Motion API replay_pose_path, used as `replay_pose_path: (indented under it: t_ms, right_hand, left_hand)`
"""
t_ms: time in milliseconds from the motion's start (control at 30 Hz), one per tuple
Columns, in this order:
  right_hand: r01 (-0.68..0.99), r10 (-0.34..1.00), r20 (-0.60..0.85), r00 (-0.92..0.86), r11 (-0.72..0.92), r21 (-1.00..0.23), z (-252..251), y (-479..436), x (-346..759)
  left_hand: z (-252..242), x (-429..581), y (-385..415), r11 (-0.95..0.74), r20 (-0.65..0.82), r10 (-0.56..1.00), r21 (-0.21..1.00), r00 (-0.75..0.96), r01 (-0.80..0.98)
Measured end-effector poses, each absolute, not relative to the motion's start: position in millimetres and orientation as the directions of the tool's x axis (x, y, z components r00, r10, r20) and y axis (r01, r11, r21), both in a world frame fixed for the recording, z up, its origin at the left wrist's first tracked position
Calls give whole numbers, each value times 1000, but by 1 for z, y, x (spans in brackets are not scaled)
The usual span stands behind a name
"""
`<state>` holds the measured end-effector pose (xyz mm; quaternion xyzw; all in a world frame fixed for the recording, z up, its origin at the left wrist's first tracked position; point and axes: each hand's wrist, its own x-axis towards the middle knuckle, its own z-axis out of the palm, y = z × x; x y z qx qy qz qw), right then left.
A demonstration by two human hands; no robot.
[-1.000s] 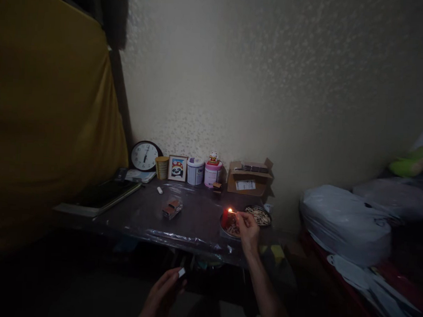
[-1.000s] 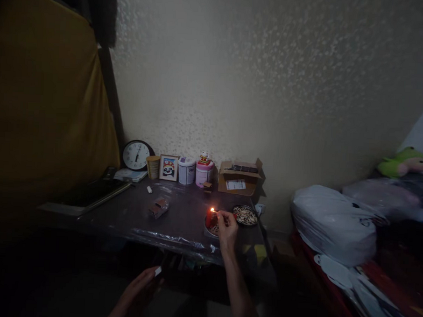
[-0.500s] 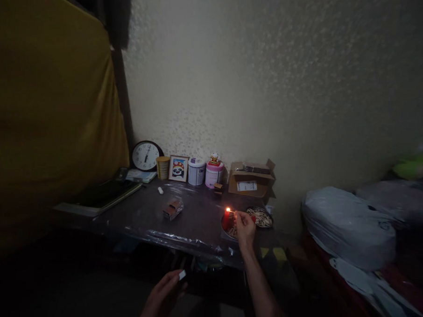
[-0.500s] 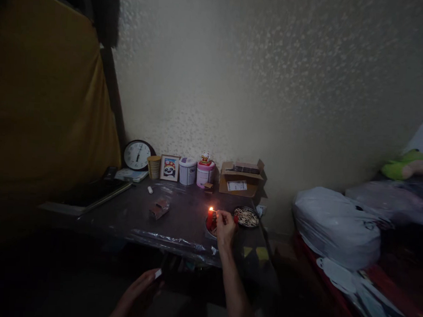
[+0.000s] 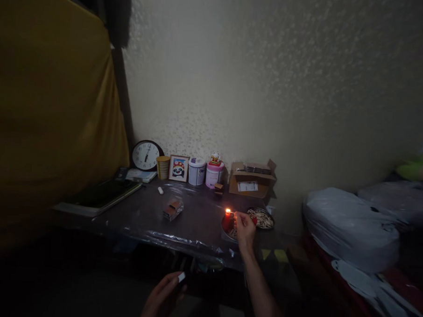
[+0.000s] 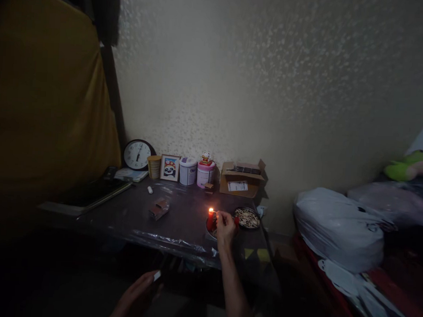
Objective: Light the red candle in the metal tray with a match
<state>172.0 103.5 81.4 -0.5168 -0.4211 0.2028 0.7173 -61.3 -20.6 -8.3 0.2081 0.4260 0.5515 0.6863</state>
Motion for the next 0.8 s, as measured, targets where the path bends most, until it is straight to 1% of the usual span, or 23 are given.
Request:
replay_pose_path:
  t_ms: [267,433,600,800]
  right_hand:
    - [152,723,397,565,381,-912,79,105,174]
    - [167,720,408,561,385,-908,78,107,175]
    - [180,706,413,575,383,-906,77,111,177]
    - [172,706,401,583,375,-911,79,111,176]
  left_hand:
    - [-10,-60,-19,307,-365,931,748,22,-588]
    - [3,-62,-25,315,-364,931,744,38,-589]
    - [23,-61,-35,292,-321,945,759,55,-582]
    - [33,-59,-40,266,-274,959,770,76,-580]
